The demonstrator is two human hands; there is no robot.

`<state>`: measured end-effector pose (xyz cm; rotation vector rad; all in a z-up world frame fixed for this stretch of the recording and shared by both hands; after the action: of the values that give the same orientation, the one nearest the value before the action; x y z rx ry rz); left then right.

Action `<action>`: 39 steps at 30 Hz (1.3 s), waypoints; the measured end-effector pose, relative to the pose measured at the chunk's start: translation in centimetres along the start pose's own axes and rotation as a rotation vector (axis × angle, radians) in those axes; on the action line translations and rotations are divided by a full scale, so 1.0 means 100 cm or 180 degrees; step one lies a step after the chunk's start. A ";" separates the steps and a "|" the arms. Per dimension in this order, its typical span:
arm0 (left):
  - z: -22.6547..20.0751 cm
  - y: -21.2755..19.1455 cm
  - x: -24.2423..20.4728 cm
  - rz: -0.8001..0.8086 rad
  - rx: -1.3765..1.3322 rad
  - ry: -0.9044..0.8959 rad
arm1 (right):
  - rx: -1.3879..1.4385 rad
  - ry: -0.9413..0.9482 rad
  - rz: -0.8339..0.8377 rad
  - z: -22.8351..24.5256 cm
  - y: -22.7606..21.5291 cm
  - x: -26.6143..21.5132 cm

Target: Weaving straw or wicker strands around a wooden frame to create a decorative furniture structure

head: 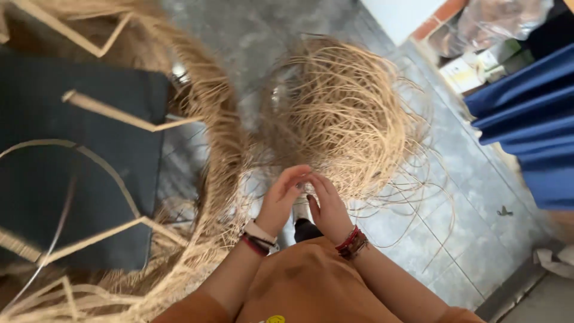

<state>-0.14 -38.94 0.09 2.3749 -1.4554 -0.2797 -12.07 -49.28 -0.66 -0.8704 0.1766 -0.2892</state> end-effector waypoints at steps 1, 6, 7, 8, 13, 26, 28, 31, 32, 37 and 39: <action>0.017 0.007 0.020 0.0018 -0.0224 -0.0126 | 0.0417 0.0207 -0.0038 -0.018 -0.009 0.006; 0.098 0.022 0.092 -0.0375 -0.0912 -0.1050 | 0.1844 0.1082 -0.0256 -0.167 0.003 0.030; 0.102 0.021 0.102 -0.0548 -0.1057 -0.1285 | 0.2706 0.1697 -0.0548 -0.204 0.016 0.036; 0.106 0.021 0.111 -0.0722 -0.1199 -0.1520 | 0.3561 0.2317 -0.0848 -0.240 0.030 0.040; 0.115 0.016 0.137 -0.1088 -0.1562 -0.1741 | 0.4951 0.2454 -0.0850 -0.381 0.083 0.066; 0.139 0.081 0.150 0.0417 -0.2128 -0.2943 | 0.5261 0.2284 -0.0525 -0.249 -0.083 0.127; 0.132 0.100 0.173 0.0503 -0.2478 -0.2805 | 0.5005 0.2340 -0.0574 -0.216 -0.117 0.088; 0.091 0.123 0.203 0.0345 -0.2889 -0.2482 | 0.4460 0.2395 -0.0616 -0.164 -0.155 0.028; 0.072 0.128 0.215 0.0104 -0.2924 -0.2255 | 0.4169 0.2351 -0.0596 -0.148 -0.166 0.011; 0.025 0.136 0.233 -0.0031 -0.2658 -0.2506 | 0.2525 0.2326 0.0292 -0.085 -0.187 -0.054; 0.007 0.135 0.224 -0.0268 -0.2568 -0.2566 | 0.2018 0.2250 0.0508 -0.080 -0.179 -0.066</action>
<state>-1.27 -64.58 4.89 1.6790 -1.1491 -1.6337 -23.62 -63.88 8.39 -0.0947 0.7626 -0.4625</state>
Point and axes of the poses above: each hand's wrist, its own x-axis towards the middle knuckle, its own y-axis out of the palm, z = x × y, the point moved 2 cm from there along x, towards the middle knuckle, and after that the axes turned 11 degrees about z, right-handed, at the moved point
